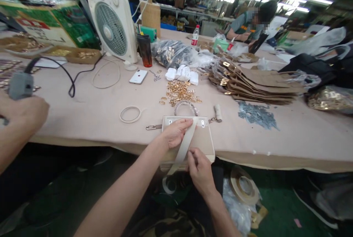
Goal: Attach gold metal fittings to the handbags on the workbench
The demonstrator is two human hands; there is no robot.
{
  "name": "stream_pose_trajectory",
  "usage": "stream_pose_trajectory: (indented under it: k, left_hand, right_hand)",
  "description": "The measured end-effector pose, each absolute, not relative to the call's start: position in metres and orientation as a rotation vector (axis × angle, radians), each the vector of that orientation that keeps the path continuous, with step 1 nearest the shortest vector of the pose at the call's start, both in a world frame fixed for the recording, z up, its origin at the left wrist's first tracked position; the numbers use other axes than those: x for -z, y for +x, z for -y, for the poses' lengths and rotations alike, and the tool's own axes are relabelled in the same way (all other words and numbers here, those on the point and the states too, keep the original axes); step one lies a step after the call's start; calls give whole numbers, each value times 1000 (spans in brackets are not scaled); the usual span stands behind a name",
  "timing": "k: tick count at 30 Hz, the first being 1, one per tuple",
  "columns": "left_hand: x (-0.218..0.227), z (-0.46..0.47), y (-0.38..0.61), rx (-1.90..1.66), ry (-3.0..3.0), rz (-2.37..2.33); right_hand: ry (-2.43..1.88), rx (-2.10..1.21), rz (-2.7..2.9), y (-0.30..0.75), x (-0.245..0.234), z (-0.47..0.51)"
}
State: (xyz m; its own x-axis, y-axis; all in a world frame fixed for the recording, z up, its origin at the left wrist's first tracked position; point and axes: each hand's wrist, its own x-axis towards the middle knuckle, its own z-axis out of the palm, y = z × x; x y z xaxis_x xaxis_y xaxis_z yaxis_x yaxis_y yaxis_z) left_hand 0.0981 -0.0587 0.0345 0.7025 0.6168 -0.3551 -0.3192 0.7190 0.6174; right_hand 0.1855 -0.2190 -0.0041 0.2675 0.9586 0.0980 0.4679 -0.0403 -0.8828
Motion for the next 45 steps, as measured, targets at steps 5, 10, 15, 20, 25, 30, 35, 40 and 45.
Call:
stream_pose_trajectory:
  k: [5,10,15,20,25,30,35,40,45]
  left_hand:
    - [-29,58,102,-590,540,-610]
    - [-23,63,106,-642,603,-653]
    - [-18,75,112,-756,835,-727]
    - [-16,87,117,-771,1291,-737]
    - [-12,95,117,-751,1603,-702]
    - [-11,95,114,-712,1755,-685]
    - [-16,93,108,-690,1966,-573]
    - [-16,93,105,-669,2022,-496]
    - [-15,90,107,-624,1933,-578]
  right_hand:
    - [-1723,-526,1614,176,33,256]
    - [-1811,-498,1744,167,72,281]
    - [-1821,-572,1797,157,94,295]
    - [-1727,-786,1743,188,74,300]
    - [-1743,-653,1525,256,10,279]
    - [-1718,-366,1483,298,-52,233]
    - [-1618,-437,1835,307,-77,194]
    - [-1635,-533,2007,306,-76,177]
    - [-1651,-508,1971,305,-73,174]
